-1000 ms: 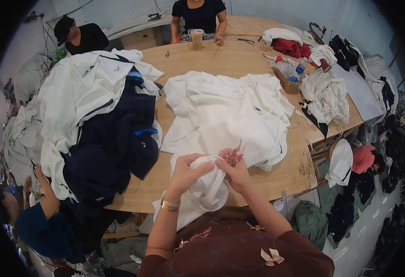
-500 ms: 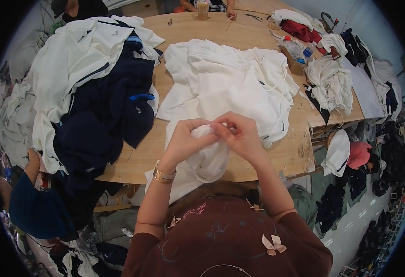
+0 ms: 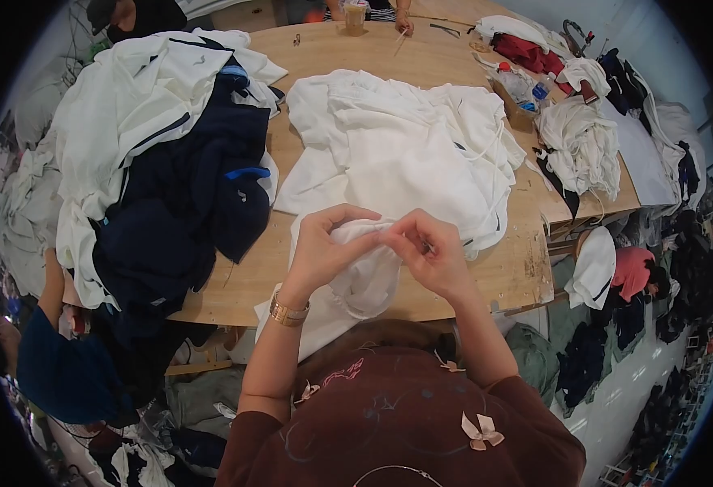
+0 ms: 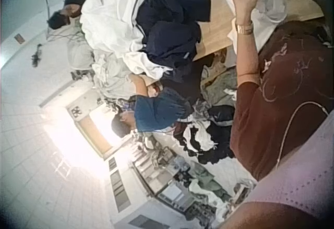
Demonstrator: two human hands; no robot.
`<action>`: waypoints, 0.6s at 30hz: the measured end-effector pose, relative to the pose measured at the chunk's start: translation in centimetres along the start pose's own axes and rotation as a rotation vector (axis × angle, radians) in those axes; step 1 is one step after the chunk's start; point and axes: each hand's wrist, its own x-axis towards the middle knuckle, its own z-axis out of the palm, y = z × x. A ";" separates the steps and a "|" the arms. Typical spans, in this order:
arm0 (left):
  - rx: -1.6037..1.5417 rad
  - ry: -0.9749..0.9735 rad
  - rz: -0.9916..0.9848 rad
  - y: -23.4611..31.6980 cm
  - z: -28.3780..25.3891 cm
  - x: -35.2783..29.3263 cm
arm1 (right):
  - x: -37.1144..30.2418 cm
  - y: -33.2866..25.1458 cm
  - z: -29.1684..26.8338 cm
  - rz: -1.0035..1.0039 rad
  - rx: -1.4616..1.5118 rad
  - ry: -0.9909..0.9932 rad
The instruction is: Trimming excess threads from white garments using thread snips.
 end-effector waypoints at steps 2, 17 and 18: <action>0.040 0.038 -0.010 0.1 -0.1 -0.1 | -0.4 0.1 -0.1 0.007 0.054 -0.070; -0.069 -0.004 -0.057 0.4 -0.9 -0.5 | -0.6 1.2 -1.8 0.007 -0.589 -0.169; -0.070 -0.003 -0.057 0.3 -0.9 -0.5 | -0.5 0.9 -1.8 0.007 -0.589 -0.170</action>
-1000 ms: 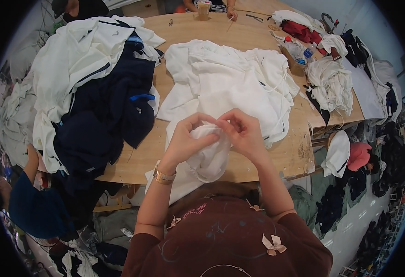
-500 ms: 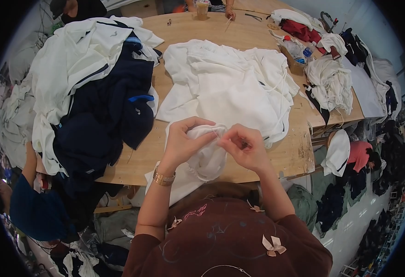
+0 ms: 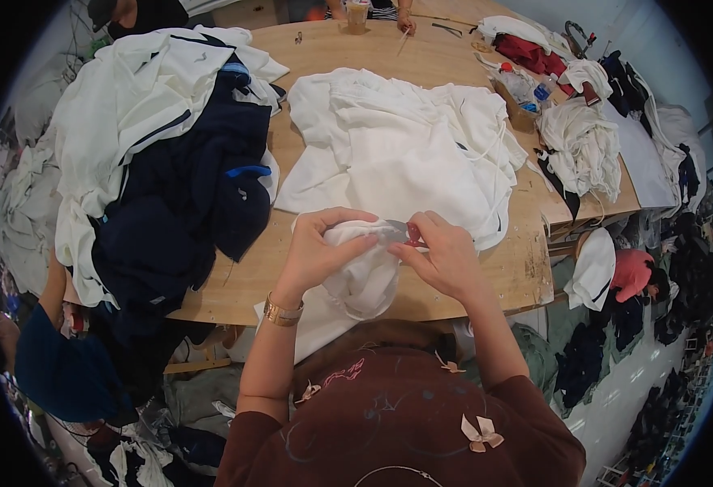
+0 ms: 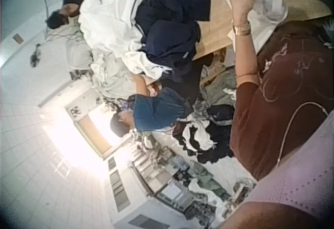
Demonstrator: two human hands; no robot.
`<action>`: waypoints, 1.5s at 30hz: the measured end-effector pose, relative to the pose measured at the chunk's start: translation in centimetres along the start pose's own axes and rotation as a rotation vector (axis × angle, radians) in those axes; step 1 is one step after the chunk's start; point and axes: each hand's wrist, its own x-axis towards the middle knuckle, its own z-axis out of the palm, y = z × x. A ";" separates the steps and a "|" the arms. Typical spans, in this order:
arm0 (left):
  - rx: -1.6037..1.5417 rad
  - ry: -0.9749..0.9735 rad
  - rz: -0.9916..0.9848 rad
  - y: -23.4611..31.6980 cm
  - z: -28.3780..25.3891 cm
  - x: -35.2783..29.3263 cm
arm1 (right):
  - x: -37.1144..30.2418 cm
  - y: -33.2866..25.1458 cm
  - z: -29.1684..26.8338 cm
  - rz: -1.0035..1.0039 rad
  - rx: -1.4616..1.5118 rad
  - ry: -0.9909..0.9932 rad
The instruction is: Trimming excess threads from white garments using thread snips.
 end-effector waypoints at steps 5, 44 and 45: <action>0.012 -0.022 0.021 -0.1 0.1 -0.1 | 0.3 -0.2 -0.1 -0.019 -0.017 0.002; 0.109 -0.100 0.041 0.6 0.4 -0.2 | 0.8 1.0 -0.1 -0.250 -0.172 -0.020; 0.110 -0.099 0.039 0.6 0.3 -0.2 | 0.7 1.0 0.0 -0.250 -0.170 -0.021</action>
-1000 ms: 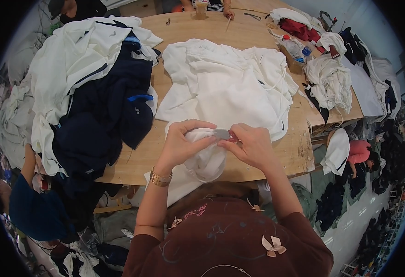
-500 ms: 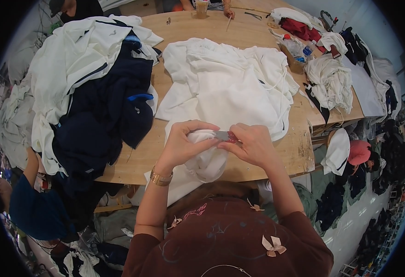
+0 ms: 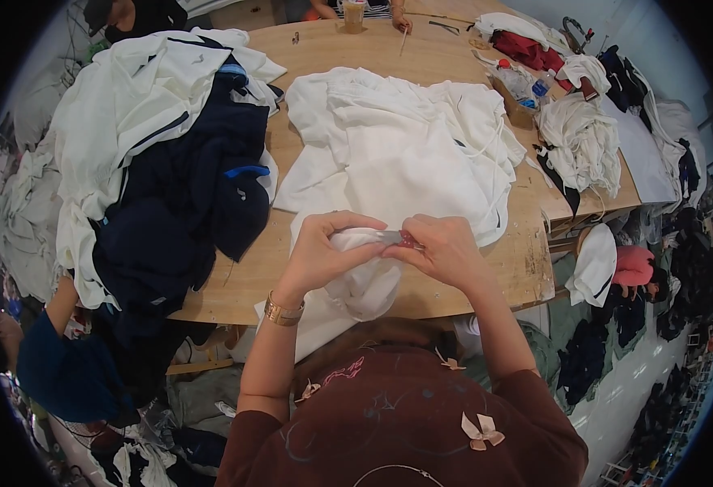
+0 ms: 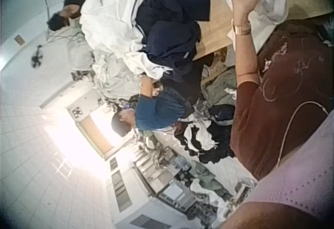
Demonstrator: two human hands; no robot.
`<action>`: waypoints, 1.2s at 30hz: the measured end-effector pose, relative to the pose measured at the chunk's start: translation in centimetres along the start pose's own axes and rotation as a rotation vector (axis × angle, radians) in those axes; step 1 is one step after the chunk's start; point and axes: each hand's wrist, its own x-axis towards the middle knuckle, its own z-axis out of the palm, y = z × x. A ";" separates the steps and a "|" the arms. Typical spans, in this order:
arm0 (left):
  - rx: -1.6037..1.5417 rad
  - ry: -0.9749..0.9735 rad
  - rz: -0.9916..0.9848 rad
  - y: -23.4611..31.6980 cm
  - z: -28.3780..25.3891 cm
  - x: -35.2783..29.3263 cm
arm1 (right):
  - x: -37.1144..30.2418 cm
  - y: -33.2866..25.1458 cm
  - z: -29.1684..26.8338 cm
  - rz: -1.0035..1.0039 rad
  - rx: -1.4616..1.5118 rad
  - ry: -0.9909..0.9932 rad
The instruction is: Trimming excess threads from white garments using thread snips.
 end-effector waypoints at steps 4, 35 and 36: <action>-0.011 0.014 0.010 -0.1 -0.2 0.2 | -0.7 0.5 1.5 0.327 0.565 0.118; 0.225 -0.066 -0.700 -4.4 0.5 -5.8 | 0.3 0.4 4.4 1.030 1.732 0.499; 0.163 -0.167 -0.734 -5.2 1.1 -6.2 | 0.4 0.5 4.4 1.033 1.732 0.497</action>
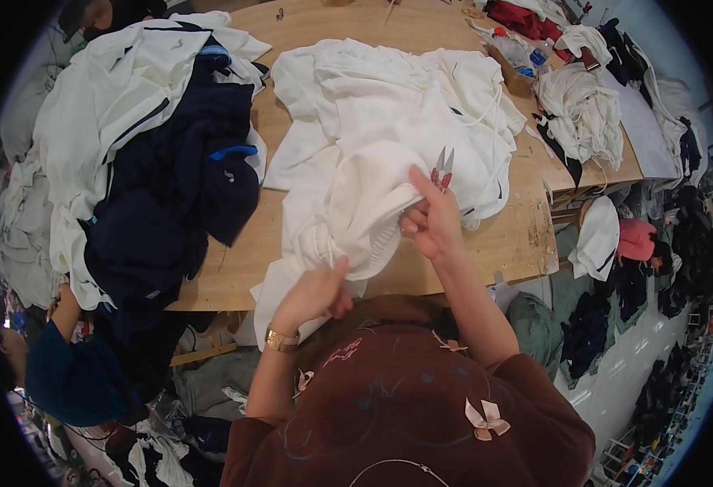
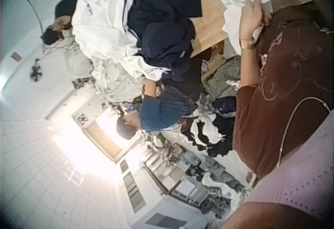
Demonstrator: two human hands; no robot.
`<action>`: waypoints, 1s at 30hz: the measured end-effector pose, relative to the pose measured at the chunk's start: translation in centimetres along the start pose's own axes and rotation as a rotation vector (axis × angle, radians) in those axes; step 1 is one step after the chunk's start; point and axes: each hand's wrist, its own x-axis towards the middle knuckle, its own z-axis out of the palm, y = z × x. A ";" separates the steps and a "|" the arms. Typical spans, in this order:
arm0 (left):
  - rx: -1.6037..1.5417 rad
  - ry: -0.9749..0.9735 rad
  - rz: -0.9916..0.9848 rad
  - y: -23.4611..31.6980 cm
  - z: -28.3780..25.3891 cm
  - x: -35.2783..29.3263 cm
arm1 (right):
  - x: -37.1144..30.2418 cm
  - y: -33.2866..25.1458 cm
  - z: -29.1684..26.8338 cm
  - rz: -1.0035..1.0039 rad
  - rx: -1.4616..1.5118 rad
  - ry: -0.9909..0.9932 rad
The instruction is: Trimming excess threads from white garments using thread snips.
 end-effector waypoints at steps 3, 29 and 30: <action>-0.311 -0.010 -0.009 -2.0 1.8 1.6 | -0.1 -0.1 0.2 0.009 0.085 0.026; -1.022 0.090 0.378 0.6 -4.2 -0.4 | -1.7 2.4 3.1 -0.666 -1.045 -0.488; -1.091 0.014 0.431 0.7 -4.2 -0.3 | -1.5 3.3 3.7 -0.650 -0.932 -0.597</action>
